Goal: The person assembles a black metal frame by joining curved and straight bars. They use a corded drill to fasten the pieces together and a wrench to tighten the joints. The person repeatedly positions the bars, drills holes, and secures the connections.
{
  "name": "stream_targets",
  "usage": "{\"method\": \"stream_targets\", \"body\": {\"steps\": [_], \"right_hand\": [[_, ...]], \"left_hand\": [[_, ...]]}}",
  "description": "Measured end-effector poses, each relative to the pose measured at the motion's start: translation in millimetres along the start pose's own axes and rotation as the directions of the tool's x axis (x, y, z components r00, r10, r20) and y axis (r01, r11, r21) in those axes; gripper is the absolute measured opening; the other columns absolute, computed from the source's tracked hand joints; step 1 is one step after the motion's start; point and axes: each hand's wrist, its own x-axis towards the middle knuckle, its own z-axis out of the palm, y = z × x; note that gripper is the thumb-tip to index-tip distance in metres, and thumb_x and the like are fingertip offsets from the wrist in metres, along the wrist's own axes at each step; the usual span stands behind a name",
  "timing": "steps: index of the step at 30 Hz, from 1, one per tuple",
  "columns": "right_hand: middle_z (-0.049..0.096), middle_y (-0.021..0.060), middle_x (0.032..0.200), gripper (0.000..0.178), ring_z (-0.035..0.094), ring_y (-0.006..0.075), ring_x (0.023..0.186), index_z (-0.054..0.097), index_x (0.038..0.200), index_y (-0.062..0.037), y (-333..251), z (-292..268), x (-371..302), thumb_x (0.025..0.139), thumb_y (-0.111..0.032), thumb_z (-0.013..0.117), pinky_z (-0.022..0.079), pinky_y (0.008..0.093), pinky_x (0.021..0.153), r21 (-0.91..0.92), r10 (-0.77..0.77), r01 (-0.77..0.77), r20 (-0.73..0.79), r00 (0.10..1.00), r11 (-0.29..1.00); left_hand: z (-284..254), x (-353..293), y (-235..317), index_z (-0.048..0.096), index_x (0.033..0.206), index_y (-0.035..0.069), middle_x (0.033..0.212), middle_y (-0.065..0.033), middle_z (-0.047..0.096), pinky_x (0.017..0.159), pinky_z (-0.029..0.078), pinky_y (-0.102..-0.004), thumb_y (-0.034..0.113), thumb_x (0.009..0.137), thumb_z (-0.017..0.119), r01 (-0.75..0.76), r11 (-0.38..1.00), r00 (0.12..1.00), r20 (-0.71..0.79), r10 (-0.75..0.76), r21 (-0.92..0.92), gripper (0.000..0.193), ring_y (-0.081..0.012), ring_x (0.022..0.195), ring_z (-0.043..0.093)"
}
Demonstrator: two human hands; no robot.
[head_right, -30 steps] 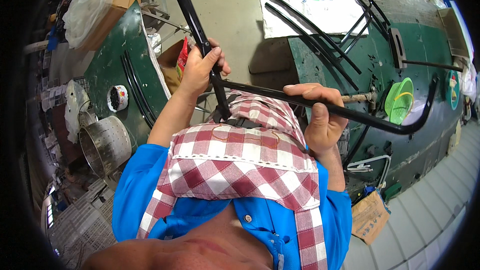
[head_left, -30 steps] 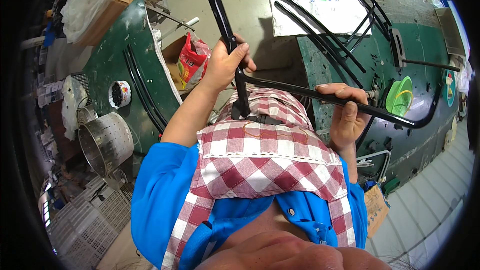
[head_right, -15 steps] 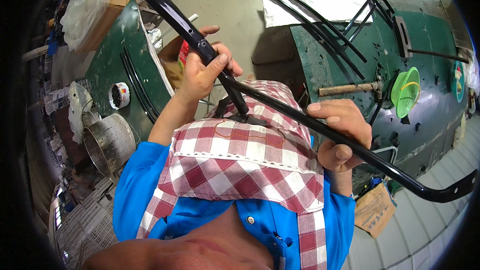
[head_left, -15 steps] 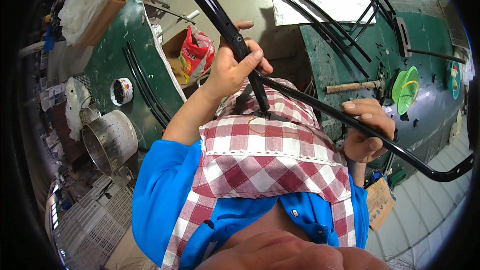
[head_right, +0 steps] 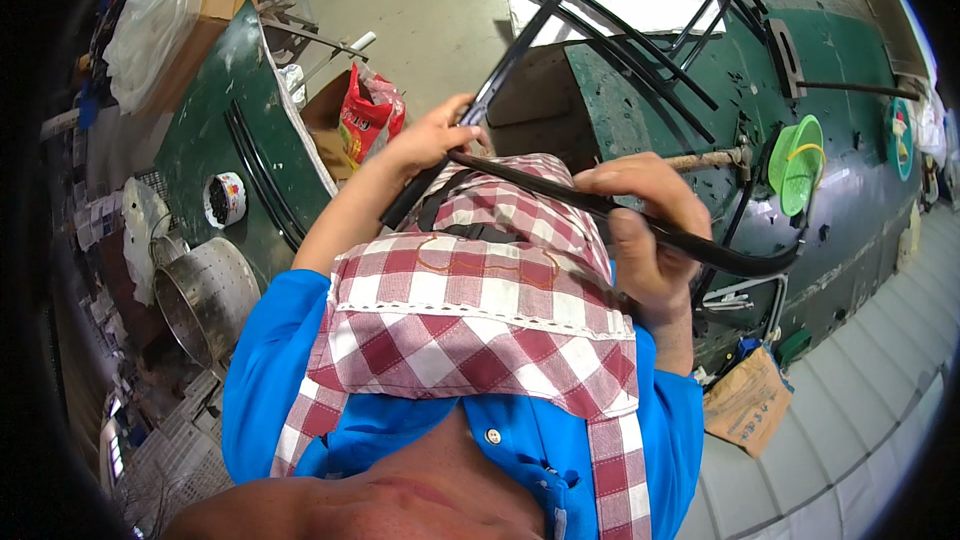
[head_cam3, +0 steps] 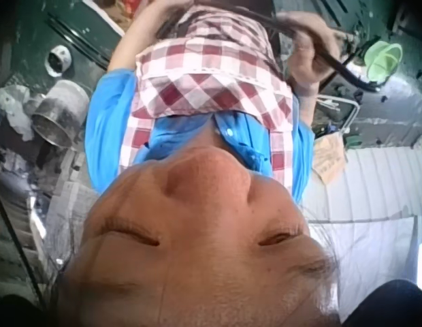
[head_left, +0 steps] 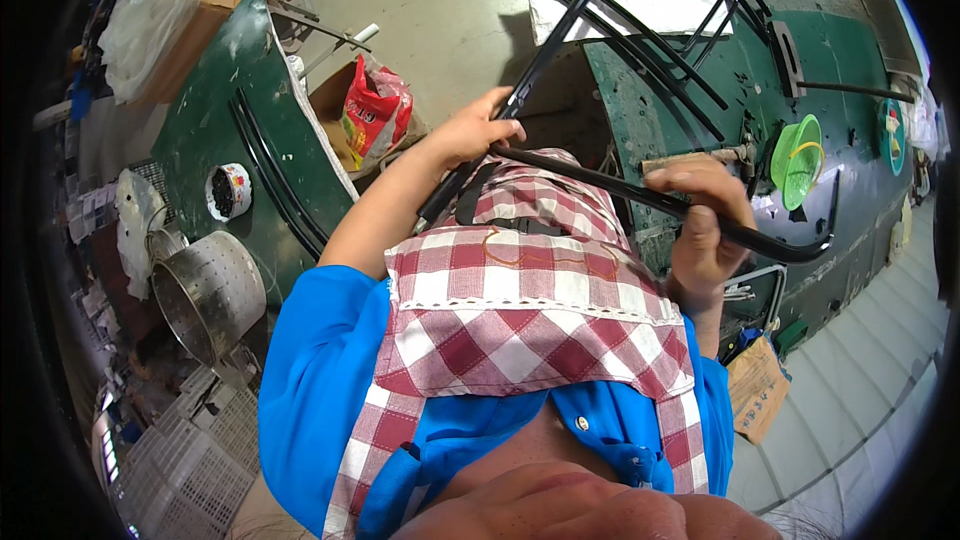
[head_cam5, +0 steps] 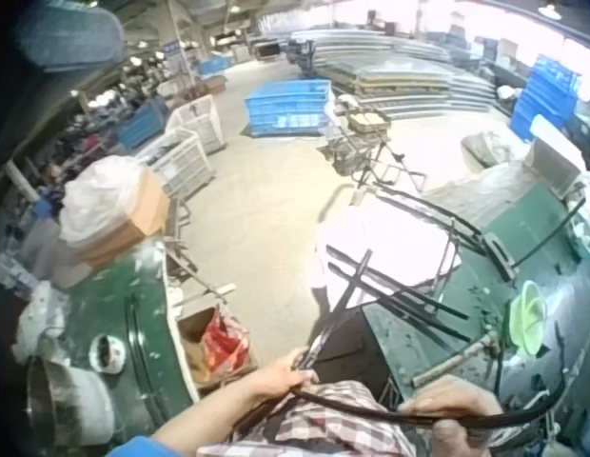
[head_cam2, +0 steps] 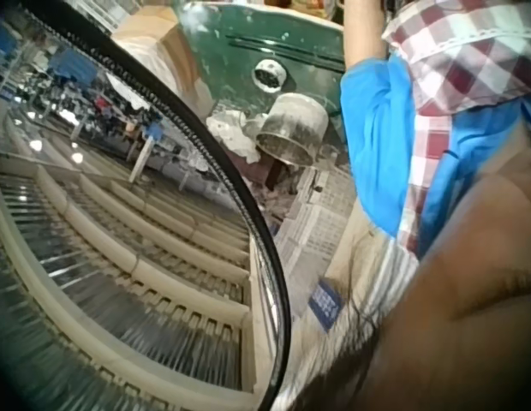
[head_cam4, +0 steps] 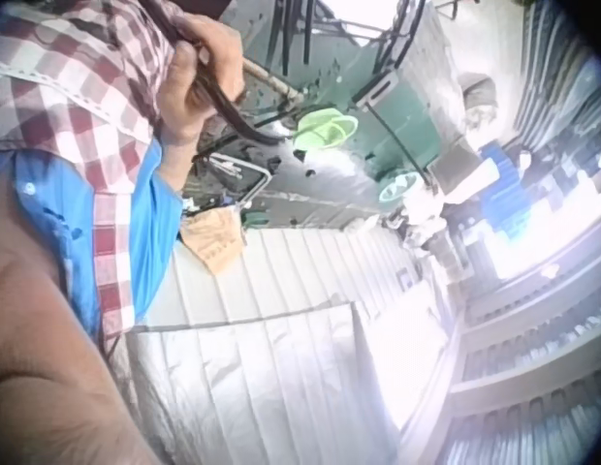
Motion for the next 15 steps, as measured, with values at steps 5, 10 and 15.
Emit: {"method": "stream_targets", "body": {"steps": [5,10,15], "right_hand": [[0.067,0.0163,0.089,0.022,0.065,0.0304,0.081,0.066,0.097,0.0017,0,7,4,0.076,-0.004,0.070,0.051,0.0375,0.073,-0.205,0.039,0.003,0.200,0.979,0.979],[0.066,0.0096,0.091,0.016,0.064,0.0257,0.084,0.070,0.086,-0.0037,-11,24,-13,0.073,-0.010,0.077,0.052,0.0360,0.072,-0.366,0.169,-0.034,0.342,0.925,0.930],[0.065,0.0085,0.092,0.016,0.063,0.0260,0.084,0.070,0.088,-0.0034,-11,46,-35,0.075,-0.010,0.076,0.051,0.0364,0.075,-0.455,0.233,-0.100,0.247,0.940,0.885]], "left_hand": [[7,15,-19,0.030,0.147,0.008,0.084,-0.0035,0.062,0.055,0.045,-0.0248,0.020,0.099,0.053,0.014,0.999,0.994,0.110,-0.020,0.050,0.055,-0.0103,0.067,0.056],[-8,26,-38,0.057,0.113,0.000,0.078,-0.0031,0.062,0.057,0.044,-0.0269,0.027,0.095,0.059,0.144,0.891,0.985,0.026,-0.172,0.430,0.033,-0.0108,0.063,0.054],[-9,52,-50,0.049,0.127,0.002,0.081,-0.0067,0.062,0.052,0.049,-0.0299,0.028,0.093,0.061,0.086,0.910,0.957,0.219,-0.188,0.406,0.044,-0.0133,0.057,0.057]]}}
